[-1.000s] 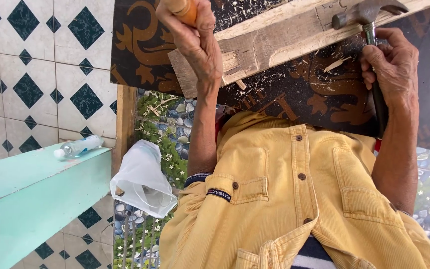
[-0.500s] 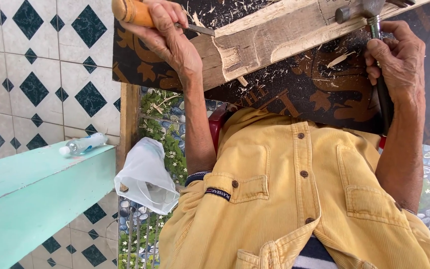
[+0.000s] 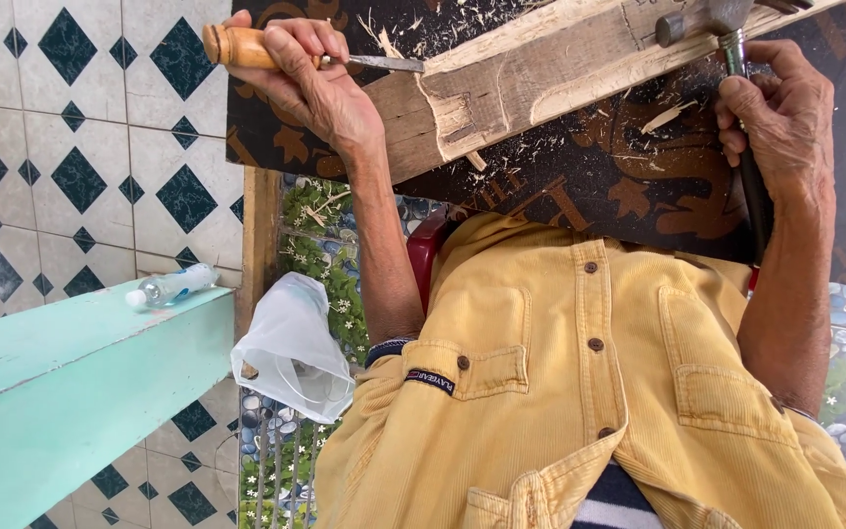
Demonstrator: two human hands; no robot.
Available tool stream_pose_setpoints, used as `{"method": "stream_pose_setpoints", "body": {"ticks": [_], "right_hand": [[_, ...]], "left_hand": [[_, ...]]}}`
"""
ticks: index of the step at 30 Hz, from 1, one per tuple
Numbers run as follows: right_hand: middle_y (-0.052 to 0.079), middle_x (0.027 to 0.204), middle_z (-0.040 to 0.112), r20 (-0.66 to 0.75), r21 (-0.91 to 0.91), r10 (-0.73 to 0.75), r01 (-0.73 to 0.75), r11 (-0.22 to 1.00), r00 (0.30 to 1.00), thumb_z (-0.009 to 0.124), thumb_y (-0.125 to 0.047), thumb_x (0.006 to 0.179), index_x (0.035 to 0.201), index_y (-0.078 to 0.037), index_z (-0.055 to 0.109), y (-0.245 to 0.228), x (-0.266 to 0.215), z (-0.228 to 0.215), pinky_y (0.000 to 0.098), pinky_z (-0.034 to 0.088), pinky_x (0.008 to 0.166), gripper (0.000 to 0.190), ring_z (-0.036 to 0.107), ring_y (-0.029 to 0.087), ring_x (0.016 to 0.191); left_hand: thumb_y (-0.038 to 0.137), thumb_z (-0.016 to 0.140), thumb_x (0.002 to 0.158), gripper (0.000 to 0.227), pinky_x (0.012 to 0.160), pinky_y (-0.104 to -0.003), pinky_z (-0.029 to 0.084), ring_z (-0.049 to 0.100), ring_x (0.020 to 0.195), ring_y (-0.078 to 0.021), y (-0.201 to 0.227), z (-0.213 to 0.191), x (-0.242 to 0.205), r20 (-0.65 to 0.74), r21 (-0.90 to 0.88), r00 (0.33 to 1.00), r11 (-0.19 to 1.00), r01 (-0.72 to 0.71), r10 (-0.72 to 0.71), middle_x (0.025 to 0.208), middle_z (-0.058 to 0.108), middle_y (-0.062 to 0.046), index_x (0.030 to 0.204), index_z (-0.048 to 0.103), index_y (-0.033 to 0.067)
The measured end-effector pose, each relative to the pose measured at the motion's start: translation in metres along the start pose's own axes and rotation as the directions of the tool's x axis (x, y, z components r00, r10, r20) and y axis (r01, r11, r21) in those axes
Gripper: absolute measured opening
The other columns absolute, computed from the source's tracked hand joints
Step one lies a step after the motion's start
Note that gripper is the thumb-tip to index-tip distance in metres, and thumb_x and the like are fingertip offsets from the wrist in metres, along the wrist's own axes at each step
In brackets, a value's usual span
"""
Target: Using a wood chisel and a hammer to carve a notch into a wooden plank on a workbench.
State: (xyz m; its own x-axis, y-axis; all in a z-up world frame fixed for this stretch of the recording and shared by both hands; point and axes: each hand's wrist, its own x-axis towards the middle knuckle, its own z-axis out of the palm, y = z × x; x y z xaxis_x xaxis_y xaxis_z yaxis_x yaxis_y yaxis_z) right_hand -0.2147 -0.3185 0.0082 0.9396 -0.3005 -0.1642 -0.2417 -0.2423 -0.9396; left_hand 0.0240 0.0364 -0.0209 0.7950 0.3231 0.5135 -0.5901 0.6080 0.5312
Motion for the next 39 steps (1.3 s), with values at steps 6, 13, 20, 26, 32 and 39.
{"method": "stream_pose_setpoints", "body": {"ticks": [6, 13, 20, 26, 32, 39], "right_hand": [[0.011, 0.09, 0.048, 0.005, -0.031, -0.016, 0.017, 0.999, 1.0, 0.049, -0.004, 0.129, 0.146, 0.001, 0.046, 0.001, -0.001, -0.001, 0.0273, 0.038, 0.051, 0.018, 0.04, 0.013, 0.059], [0.009, 0.088, 0.049, 0.002, -0.013, -0.005, 0.005, 1.0, 1.0, 0.049, -0.005, 0.127, 0.143, 0.0, 0.047, -0.004, -0.002, 0.001, 0.0265, 0.039, 0.05, 0.017, 0.041, 0.012, 0.059], [0.007, 0.088, 0.049, -0.003, 0.014, 0.011, -0.011, 1.0, 1.0, 0.051, -0.006, 0.127, 0.142, -0.002, 0.048, -0.001, 0.0, 0.0, 0.0249, 0.038, 0.049, 0.017, 0.04, 0.01, 0.058], [0.007, 0.088, 0.049, -0.006, 0.006, 0.008, -0.008, 1.0, 1.0, 0.051, -0.007, 0.126, 0.142, -0.002, 0.048, -0.003, 0.0, 0.001, 0.0248, 0.038, 0.049, 0.017, 0.04, 0.01, 0.058], [0.007, 0.088, 0.049, 0.003, 0.004, 0.004, -0.004, 1.0, 1.0, 0.051, -0.008, 0.127, 0.143, -0.002, 0.047, -0.003, 0.0, 0.0, 0.025, 0.038, 0.049, 0.018, 0.04, 0.01, 0.058], [0.008, 0.087, 0.048, 0.003, 0.023, 0.018, -0.018, 1.0, 1.0, 0.051, -0.008, 0.126, 0.143, -0.002, 0.047, 0.006, 0.002, -0.002, 0.0248, 0.037, 0.048, 0.018, 0.039, 0.011, 0.056]], "left_hand": [[0.018, 0.052, 0.12, 0.026, 0.069, -0.039, 0.039, 0.044, 0.076, -0.0234, -0.002, -0.014, 0.0, -0.017, -0.095, 0.998, 0.994, 0.051, -0.053, 0.092, 0.046, -0.01, 0.145, 0.051, 0.0128], [0.019, 0.052, 0.118, 0.016, 0.07, -0.039, 0.042, 0.042, 0.076, -0.0222, 0.003, 0.027, 0.001, 0.092, -0.041, 0.994, 0.997, -0.059, 0.063, 0.09, 0.045, -0.007, 0.134, 0.051, 0.0178], [0.014, 0.05, 0.121, 0.039, 0.076, -0.044, 0.043, 0.044, 0.08, -0.0249, -0.005, 0.02, -0.01, 0.138, 0.017, 0.99, 0.999, -0.047, 0.044, 0.094, 0.044, -0.007, 0.156, 0.043, 0.029], [0.015, 0.051, 0.119, 0.037, 0.071, -0.04, 0.044, 0.048, 0.076, -0.0265, -0.002, 0.026, -0.011, 0.106, 0.063, 0.994, 0.998, 0.006, -0.013, 0.092, 0.047, -0.01, 0.153, 0.041, 0.0254], [0.015, 0.051, 0.118, 0.03, 0.071, -0.04, 0.044, 0.046, 0.076, -0.0251, -0.003, 0.039, -0.012, 0.092, -0.007, 0.995, 1.0, 0.031, -0.03, 0.092, 0.045, -0.009, 0.145, 0.042, 0.0243], [0.013, 0.05, 0.119, 0.05, 0.072, -0.046, 0.043, 0.04, 0.074, -0.026, -0.02, 0.027, -0.023, 0.086, -0.035, 0.995, 0.998, 0.061, -0.058, 0.087, 0.038, -0.006, 0.159, 0.032, 0.0373]]}}
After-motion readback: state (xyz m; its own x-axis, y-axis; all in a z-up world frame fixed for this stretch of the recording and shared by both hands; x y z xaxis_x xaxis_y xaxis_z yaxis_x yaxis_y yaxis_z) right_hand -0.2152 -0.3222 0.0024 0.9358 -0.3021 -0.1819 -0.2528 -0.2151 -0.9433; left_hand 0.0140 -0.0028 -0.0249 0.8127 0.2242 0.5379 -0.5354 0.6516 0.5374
